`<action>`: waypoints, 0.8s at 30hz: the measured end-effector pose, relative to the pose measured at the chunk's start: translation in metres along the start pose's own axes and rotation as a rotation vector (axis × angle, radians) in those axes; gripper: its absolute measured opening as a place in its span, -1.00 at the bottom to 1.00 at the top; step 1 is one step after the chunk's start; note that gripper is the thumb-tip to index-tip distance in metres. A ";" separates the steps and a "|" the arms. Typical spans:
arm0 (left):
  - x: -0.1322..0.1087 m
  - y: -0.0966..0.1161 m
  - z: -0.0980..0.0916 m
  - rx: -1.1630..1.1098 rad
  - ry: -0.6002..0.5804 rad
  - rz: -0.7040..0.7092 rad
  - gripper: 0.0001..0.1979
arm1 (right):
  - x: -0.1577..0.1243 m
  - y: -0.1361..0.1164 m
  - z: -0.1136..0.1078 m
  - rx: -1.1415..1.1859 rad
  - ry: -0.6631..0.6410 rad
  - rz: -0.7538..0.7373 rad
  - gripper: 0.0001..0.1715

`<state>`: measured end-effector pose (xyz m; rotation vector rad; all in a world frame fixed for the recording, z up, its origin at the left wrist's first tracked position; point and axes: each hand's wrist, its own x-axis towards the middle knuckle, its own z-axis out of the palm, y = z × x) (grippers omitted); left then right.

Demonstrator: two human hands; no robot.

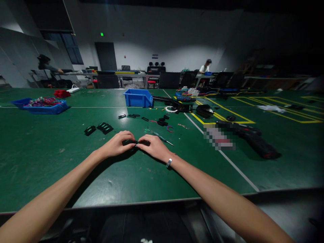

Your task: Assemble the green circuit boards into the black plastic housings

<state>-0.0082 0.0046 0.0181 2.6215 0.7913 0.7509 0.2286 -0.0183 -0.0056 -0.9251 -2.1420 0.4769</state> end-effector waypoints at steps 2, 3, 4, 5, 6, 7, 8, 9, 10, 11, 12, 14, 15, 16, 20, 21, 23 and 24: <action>0.000 -0.002 -0.001 -0.014 -0.013 -0.001 -0.75 | 0.000 0.000 0.001 0.010 -0.003 -0.002 -0.79; 0.000 -0.002 -0.002 -0.019 -0.019 0.000 -0.75 | -0.001 0.000 0.001 0.012 -0.001 -0.001 -0.79; 0.000 -0.002 -0.002 -0.023 -0.023 0.002 -0.75 | -0.001 0.001 0.000 0.013 0.000 0.001 -0.79; 0.000 -0.002 -0.003 -0.023 -0.024 0.004 -0.76 | -0.002 0.001 0.000 0.013 0.000 0.004 -0.78; 0.000 -0.002 -0.003 -0.022 -0.024 0.007 -0.76 | -0.003 0.002 -0.001 0.013 -0.002 0.007 -0.78; 0.000 -0.002 -0.004 -0.019 -0.022 0.010 -0.76 | -0.003 0.002 -0.002 0.014 -0.008 0.009 -0.77; 0.000 -0.002 -0.004 -0.016 -0.021 0.013 -0.76 | -0.004 0.003 -0.003 0.015 -0.017 0.012 -0.77; 0.000 -0.001 -0.004 -0.014 -0.022 0.015 -0.77 | -0.005 0.003 -0.004 0.018 -0.027 0.014 -0.77; 0.000 -0.001 -0.004 -0.013 -0.027 0.018 -0.77 | -0.005 0.004 -0.005 0.020 -0.036 0.016 -0.77; 0.000 0.000 -0.004 -0.013 -0.032 0.020 -0.77 | -0.005 0.004 -0.006 0.022 -0.043 0.017 -0.77; 0.000 0.000 -0.004 -0.015 -0.037 0.023 -0.76 | -0.006 0.005 -0.007 0.022 -0.050 0.016 -0.77; 0.000 0.001 -0.004 -0.016 -0.043 0.029 -0.76 | -0.006 0.005 -0.009 0.020 -0.061 0.012 -0.77; 0.000 0.001 -0.003 -0.017 -0.044 0.031 -0.77 | -0.006 0.006 -0.010 0.021 -0.067 0.008 -0.78; 0.000 0.001 -0.003 -0.017 -0.045 0.033 -0.77 | -0.006 0.006 -0.011 0.024 -0.076 0.002 -0.78; 0.001 0.000 -0.003 -0.014 -0.057 0.034 -0.77 | -0.006 0.009 -0.011 0.042 -0.102 -0.016 -0.79; 0.001 0.000 -0.004 -0.011 -0.062 0.031 -0.78 | -0.006 0.010 -0.011 0.044 -0.102 -0.017 -0.79; 0.000 0.000 -0.004 -0.003 -0.074 0.025 -0.79 | -0.006 0.011 -0.010 0.047 -0.101 -0.019 -0.79; 0.000 0.000 -0.004 0.001 -0.079 0.022 -0.80 | -0.006 0.012 -0.010 0.046 -0.100 -0.022 -0.80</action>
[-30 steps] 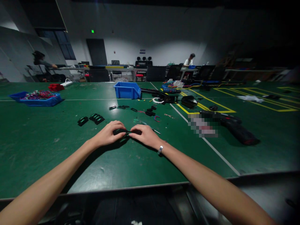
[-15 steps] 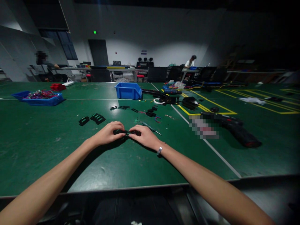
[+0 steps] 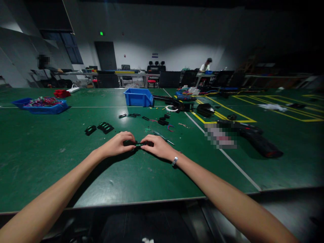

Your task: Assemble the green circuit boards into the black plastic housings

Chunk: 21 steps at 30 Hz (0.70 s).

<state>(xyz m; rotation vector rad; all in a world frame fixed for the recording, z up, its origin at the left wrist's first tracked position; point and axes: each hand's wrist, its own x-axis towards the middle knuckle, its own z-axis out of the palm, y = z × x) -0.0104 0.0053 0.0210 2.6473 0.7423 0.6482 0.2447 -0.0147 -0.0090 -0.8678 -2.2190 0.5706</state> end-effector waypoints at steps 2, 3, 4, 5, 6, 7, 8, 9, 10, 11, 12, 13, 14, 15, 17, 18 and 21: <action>0.000 0.000 0.000 0.007 -0.010 -0.006 -0.81 | 0.000 0.000 0.000 -0.007 -0.001 -0.008 -0.80; -0.001 0.000 0.000 0.009 -0.015 -0.008 -0.81 | 0.000 0.000 0.000 -0.012 -0.001 -0.012 -0.80; -0.001 0.000 0.000 0.012 -0.021 -0.010 -0.81 | 0.000 0.000 0.000 -0.016 -0.002 -0.013 -0.80; -0.001 0.000 0.000 0.014 -0.026 -0.010 -0.81 | 0.000 0.000 0.000 -0.018 -0.003 -0.013 -0.80; -0.001 0.000 0.000 0.017 -0.031 -0.010 -0.81 | 0.000 -0.001 0.000 -0.018 -0.006 -0.012 -0.80; -0.001 0.000 0.000 0.021 -0.035 -0.009 -0.81 | 0.000 -0.001 0.000 -0.018 -0.007 -0.010 -0.80; -0.001 -0.001 0.000 0.024 -0.038 -0.009 -0.81 | 0.000 -0.001 0.000 -0.017 -0.006 -0.008 -0.80; -0.001 -0.001 0.000 0.027 -0.040 -0.009 -0.81 | 0.000 -0.001 0.000 -0.017 -0.007 -0.006 -0.80; -0.001 -0.001 0.000 0.029 -0.041 -0.010 -0.81 | 0.000 -0.001 0.000 -0.017 -0.008 -0.005 -0.80; -0.001 -0.001 0.000 0.031 -0.041 -0.011 -0.81 | 0.000 -0.001 0.000 -0.018 -0.008 -0.004 -0.80; -0.001 -0.002 0.001 0.031 -0.043 -0.012 -0.81 | 0.000 -0.001 0.000 -0.019 -0.010 -0.004 -0.81; -0.001 -0.002 0.001 0.032 -0.045 -0.012 -0.81 | 0.000 -0.001 0.000 -0.020 -0.013 -0.002 -0.81; -0.002 -0.002 0.001 0.033 -0.049 -0.012 -0.80 | 0.000 -0.001 0.001 -0.022 -0.016 0.002 -0.81; -0.002 -0.003 0.002 0.034 -0.053 -0.012 -0.80 | 0.000 0.000 0.001 -0.024 -0.018 0.008 -0.81; -0.002 -0.004 0.003 0.035 -0.059 -0.012 -0.80 | 0.000 0.000 0.001 -0.027 -0.021 0.018 -0.81; -0.003 -0.004 0.004 0.035 -0.061 -0.012 -0.80 | 0.000 0.001 0.002 -0.027 -0.023 0.019 -0.81; -0.003 -0.006 0.005 0.033 -0.061 -0.007 -0.79 | 0.000 0.002 0.002 -0.023 -0.031 0.014 -0.81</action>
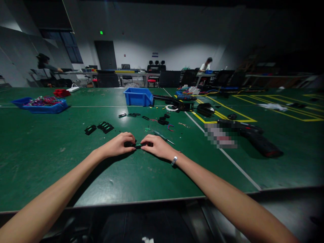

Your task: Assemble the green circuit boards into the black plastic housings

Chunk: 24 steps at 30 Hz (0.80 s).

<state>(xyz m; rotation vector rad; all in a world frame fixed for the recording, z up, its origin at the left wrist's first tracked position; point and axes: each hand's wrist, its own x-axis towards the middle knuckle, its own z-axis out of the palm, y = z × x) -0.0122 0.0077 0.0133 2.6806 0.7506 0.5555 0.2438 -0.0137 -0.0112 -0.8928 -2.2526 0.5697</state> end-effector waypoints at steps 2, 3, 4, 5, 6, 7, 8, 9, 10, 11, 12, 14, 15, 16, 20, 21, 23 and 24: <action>0.000 -0.001 0.001 0.003 -0.002 0.003 -0.79 | 0.000 0.001 0.001 0.004 -0.004 0.002 -0.81; 0.000 -0.001 0.001 0.006 -0.003 0.005 -0.79 | 0.000 0.002 0.001 0.006 -0.004 0.005 -0.81; 0.001 -0.001 0.001 0.010 -0.004 0.006 -0.78 | 0.000 0.003 0.001 0.007 -0.003 0.008 -0.81; 0.001 0.000 0.001 0.014 -0.003 0.006 -0.78 | 0.000 0.003 0.002 0.007 -0.001 0.010 -0.81; 0.001 0.000 0.001 0.017 -0.003 0.007 -0.78 | 0.000 0.004 0.002 0.005 0.002 0.011 -0.81; 0.001 0.000 0.001 0.018 -0.003 0.007 -0.78 | 0.000 0.005 0.003 0.005 0.003 0.011 -0.81; 0.001 0.000 0.001 0.016 -0.004 0.005 -0.79 | 0.000 0.005 0.003 0.005 0.004 0.011 -0.81; 0.001 0.000 0.001 0.014 -0.006 0.003 -0.79 | 0.000 0.005 0.003 0.008 0.005 0.013 -0.81; 0.001 0.000 0.000 0.011 -0.008 0.001 -0.79 | 0.000 0.006 0.004 0.011 0.005 0.016 -0.81; 0.001 0.000 0.000 0.009 -0.010 -0.001 -0.79 | 0.000 0.006 0.004 0.016 0.003 0.018 -0.81; 0.001 0.000 0.000 0.006 -0.010 -0.004 -0.79 | 0.000 0.006 0.004 0.019 0.002 0.021 -0.81; 0.001 0.000 0.000 0.001 -0.008 -0.007 -0.79 | 0.000 0.005 0.004 0.022 0.002 0.023 -0.82; 0.001 0.000 0.000 -0.002 -0.008 -0.008 -0.78 | 0.000 0.005 0.004 0.021 0.002 0.023 -0.82; 0.001 0.000 0.000 -0.005 -0.007 -0.008 -0.78 | 0.000 0.005 0.004 0.021 0.003 0.024 -0.82; 0.001 0.001 -0.001 -0.011 -0.003 -0.009 -0.79 | -0.001 0.004 0.003 0.022 -0.001 0.028 -0.80; 0.001 0.001 -0.002 -0.011 -0.001 -0.010 -0.79 | -0.001 0.004 0.002 0.022 -0.002 0.028 -0.79; 0.001 0.001 -0.002 -0.013 0.003 -0.013 -0.80 | -0.001 0.003 0.002 0.023 -0.004 0.029 -0.76; 0.001 0.001 -0.002 -0.015 0.004 -0.013 -0.80 | -0.001 0.003 0.001 0.023 -0.005 0.030 -0.75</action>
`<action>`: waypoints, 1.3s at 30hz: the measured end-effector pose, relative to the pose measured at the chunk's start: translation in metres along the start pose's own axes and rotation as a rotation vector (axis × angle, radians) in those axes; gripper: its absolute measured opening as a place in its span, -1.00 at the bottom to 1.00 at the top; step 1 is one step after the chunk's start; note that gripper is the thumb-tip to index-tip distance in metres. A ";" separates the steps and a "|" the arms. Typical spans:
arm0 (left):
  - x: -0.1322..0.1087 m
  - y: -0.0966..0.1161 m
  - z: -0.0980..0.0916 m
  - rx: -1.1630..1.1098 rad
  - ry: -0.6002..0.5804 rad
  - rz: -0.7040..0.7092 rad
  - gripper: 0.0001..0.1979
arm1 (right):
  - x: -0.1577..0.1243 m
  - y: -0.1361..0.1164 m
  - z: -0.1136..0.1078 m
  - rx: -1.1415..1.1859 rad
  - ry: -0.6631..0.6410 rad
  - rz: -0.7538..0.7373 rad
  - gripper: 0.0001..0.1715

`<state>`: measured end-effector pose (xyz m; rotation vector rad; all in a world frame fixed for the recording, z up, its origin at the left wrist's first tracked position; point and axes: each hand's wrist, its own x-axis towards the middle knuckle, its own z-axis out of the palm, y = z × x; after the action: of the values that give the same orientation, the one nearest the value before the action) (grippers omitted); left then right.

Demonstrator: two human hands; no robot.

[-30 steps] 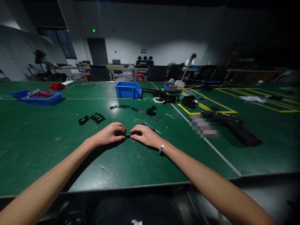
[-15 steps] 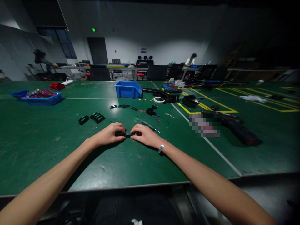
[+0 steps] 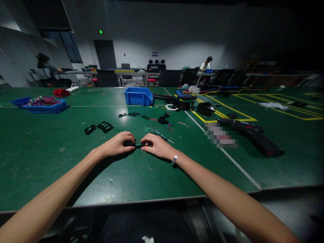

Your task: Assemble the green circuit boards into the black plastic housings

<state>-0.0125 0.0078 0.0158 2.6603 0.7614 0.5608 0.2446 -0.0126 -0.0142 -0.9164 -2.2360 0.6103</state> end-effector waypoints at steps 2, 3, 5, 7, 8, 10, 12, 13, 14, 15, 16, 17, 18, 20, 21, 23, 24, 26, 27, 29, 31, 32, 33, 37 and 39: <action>0.000 0.000 0.000 -0.008 0.000 0.002 -0.81 | 0.000 0.000 0.000 -0.001 -0.003 0.004 -0.77; 0.000 0.000 0.000 -0.013 -0.001 0.004 -0.82 | 0.000 0.000 -0.001 -0.003 -0.005 0.006 -0.79; 0.000 0.000 0.001 -0.021 -0.004 0.005 -0.83 | 0.000 0.000 -0.001 -0.003 -0.007 0.006 -0.83; 0.000 0.000 0.001 -0.027 -0.006 0.004 -0.83 | 0.001 0.000 -0.001 0.000 -0.009 0.000 -0.85; 0.000 0.001 0.001 -0.031 -0.005 0.005 -0.83 | 0.001 0.001 -0.001 0.002 -0.009 -0.004 -0.85; 0.001 0.002 0.001 -0.045 -0.004 0.008 -0.83 | 0.001 0.002 0.000 0.007 -0.012 -0.010 -0.86; 0.001 0.002 0.001 -0.061 -0.007 0.008 -0.84 | 0.002 0.003 0.000 0.011 -0.015 -0.004 -0.86; 0.001 0.002 0.002 -0.067 -0.008 0.007 -0.84 | 0.002 0.003 0.000 0.011 -0.016 0.001 -0.86; 0.001 0.002 0.002 -0.071 -0.008 0.007 -0.84 | 0.002 0.003 0.001 0.011 -0.017 0.007 -0.85; 0.001 0.002 0.002 -0.072 -0.008 0.007 -0.84 | 0.002 0.004 0.001 0.010 -0.019 0.011 -0.85; 0.001 0.002 0.002 -0.072 -0.008 0.007 -0.85 | 0.002 0.004 0.001 0.009 -0.020 0.014 -0.84; 0.001 0.002 0.002 -0.070 -0.007 0.008 -0.85 | 0.002 0.004 0.001 0.010 -0.021 0.017 -0.84; 0.001 0.002 0.002 -0.066 -0.009 0.008 -0.84 | 0.002 0.004 0.001 0.011 -0.021 0.019 -0.84; 0.001 0.003 0.002 -0.053 -0.011 0.007 -0.82 | 0.002 0.005 0.001 0.015 -0.021 0.024 -0.84; 0.001 0.004 0.001 -0.043 -0.010 0.007 -0.81 | 0.002 0.005 0.001 0.017 -0.021 0.025 -0.84; 0.001 0.005 0.002 -0.019 -0.001 0.002 -0.76 | 0.001 0.005 0.001 0.019 -0.020 0.022 -0.84; 0.001 0.007 0.002 -0.007 0.008 -0.003 -0.74 | 0.001 0.004 0.001 0.019 -0.019 0.018 -0.84; 0.003 0.009 0.005 0.010 0.029 -0.010 -0.72 | 0.001 0.004 0.000 0.018 -0.019 0.014 -0.84; 0.004 0.010 0.007 0.015 0.043 -0.011 -0.71 | 0.001 0.003 0.000 0.016 -0.020 0.014 -0.84; 0.005 0.012 0.012 0.022 0.065 -0.001 -0.72 | 0.002 0.002 0.000 0.012 -0.019 0.017 -0.84; 0.006 0.012 0.016 0.030 0.073 0.015 -0.73 | 0.002 0.001 0.000 0.008 -0.018 0.019 -0.83; 0.007 0.012 0.017 0.035 0.071 0.021 -0.74 | 0.002 0.000 0.000 0.006 -0.018 0.020 -0.82; 0.007 0.012 0.017 0.041 0.068 0.025 -0.75 | 0.002 0.000 0.000 0.003 -0.019 0.021 -0.81; 0.005 0.008 0.007 0.084 0.087 0.018 -0.75 | 0.002 -0.002 0.000 0.000 -0.009 0.033 -0.75; 0.002 0.004 -0.006 0.118 0.126 -0.003 -0.75 | 0.002 -0.003 0.000 0.012 0.002 0.051 -0.69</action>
<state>-0.0114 0.0065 0.0230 2.7516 0.8594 0.7094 0.2424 -0.0131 -0.0119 -0.9695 -2.2113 0.6451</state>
